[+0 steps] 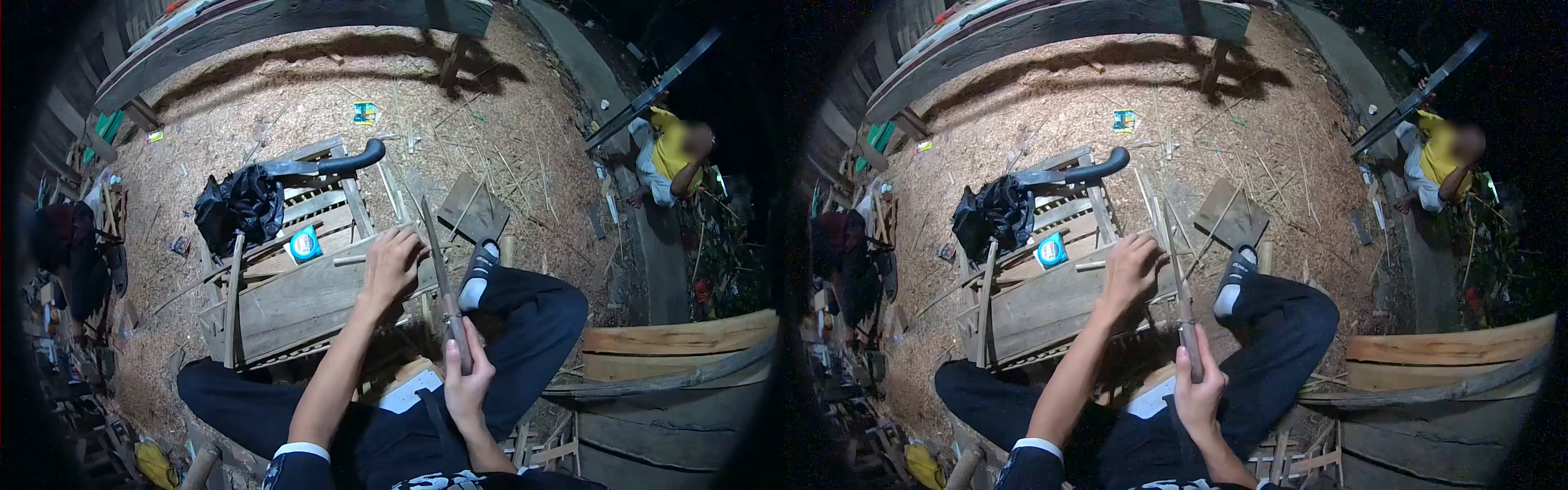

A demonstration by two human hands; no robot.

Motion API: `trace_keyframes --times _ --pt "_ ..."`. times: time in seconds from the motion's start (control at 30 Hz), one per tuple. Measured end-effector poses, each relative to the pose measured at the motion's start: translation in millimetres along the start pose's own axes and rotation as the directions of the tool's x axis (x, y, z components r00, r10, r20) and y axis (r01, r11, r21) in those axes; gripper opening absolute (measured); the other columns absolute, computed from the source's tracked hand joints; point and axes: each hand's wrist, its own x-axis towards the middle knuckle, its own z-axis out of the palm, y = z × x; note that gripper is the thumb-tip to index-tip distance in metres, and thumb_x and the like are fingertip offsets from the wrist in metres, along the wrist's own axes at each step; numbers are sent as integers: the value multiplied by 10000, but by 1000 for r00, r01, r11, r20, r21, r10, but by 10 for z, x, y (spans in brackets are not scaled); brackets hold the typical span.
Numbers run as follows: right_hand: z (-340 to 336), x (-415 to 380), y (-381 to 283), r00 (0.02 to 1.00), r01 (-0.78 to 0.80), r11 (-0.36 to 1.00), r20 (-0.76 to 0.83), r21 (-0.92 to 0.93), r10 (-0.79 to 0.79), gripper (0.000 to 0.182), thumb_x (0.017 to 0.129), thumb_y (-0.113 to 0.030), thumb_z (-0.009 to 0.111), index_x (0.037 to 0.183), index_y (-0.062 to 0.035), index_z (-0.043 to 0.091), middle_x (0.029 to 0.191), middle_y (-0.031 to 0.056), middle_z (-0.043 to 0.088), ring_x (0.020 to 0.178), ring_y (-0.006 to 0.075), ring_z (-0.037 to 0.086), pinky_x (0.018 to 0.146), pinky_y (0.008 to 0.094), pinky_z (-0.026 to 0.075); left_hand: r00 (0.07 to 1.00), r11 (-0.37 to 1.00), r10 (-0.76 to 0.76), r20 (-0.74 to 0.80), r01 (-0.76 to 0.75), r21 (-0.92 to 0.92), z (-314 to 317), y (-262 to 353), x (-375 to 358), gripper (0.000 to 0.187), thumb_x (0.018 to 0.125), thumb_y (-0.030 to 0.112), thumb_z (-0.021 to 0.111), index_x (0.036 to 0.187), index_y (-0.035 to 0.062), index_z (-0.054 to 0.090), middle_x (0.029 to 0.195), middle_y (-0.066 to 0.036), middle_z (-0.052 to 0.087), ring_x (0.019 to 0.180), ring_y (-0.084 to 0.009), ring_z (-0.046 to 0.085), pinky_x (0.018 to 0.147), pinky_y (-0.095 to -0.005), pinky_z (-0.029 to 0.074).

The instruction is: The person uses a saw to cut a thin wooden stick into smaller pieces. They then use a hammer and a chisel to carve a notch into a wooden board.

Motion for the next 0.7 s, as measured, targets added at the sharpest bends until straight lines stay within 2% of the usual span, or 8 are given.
trace_keyframes --times 0.07,0.13,0.2,0.37,0.4,0.57,0.6,0.7 --pt "9 66 -10 999 -42 999 14 3 42 456 1035 -139 660 1434 72 599 1189 226 768 1078 201 738 911 356 567 1000 1000 28 -1 -28 1 -16 -2 19 182 862 180 776 952 57 677 975 -91 645 959 -316 619 820 -442 501" --pt "142 268 93 995 93 995 -16 -36 -94 456 1037 -159 656 1425 75 600 1174 234 768 1057 231 754 910 368 567 999 999 42 3 -42 5 -19 -4 13 186 859 178 777 955 54 675 978 -91 647 958 -318 619 819 -444 502" --pt "376 611 129 998 70 996 13 -54 -69 460 1047 -205 642 1403 85 611 1217 258 747 1110 317 747 962 385 548 999 998 52 9 -52 25 -24 -29 -10 190 856 175 778 957 51 674 981 -91 648 958 -320 620 818 -445 503" --pt "104 263 26 991 135 991 10 -28 -134 481 1048 -198 641 1417 106 591 1253 258 738 1119 245 732 963 373 552 997 999 37 -67 -36 8 28 -20 16 173 846 138 766 944 42 660 980 -96 644 950 -330 619 815 -447 503" --pt "-37 92 -35 999 32 997 44 -70 -29 478 1042 -173 651 1426 105 586 1240 242 750 1094 196 726 916 341 566 997 999 37 -71 -37 0 54 -5 11 173 846 138 766 944 42 660 980 -96 644 950 -330 619 815 -447 503" --pt "-158 -23 -24 1000 -7 1000 15 18 7 468 1025 -131 674 1420 106 593 1182 239 766 1042 163 734 853 306 570 999 999 39 -32 -40 -17 41 -38 -12 189 840 143 786 927 30 662 965 -125 646 944 -351 613 812 -457 500" --pt "-111 98 -90 999 23 997 48 -73 -20 463 1028 -136 672 1421 98 596 1215 255 752 1083 208 741 903 337 569 999 999 29 -29 -30 -27 40 -35 0 182 841 138 782 924 29 663 969 -123 645 944 -353 611 817 -459 501" --pt "259 653 76 993 113 993 17 -21 -113 456 1044 -164 668 1390 126 608 1232 206 751 1123 182 696 996 334 529 998 998 58 -26 -59 -29 -4 -1 4 177 842 136 778 923 28 662 993 -114 649 948 -356 613 817 -462 503"
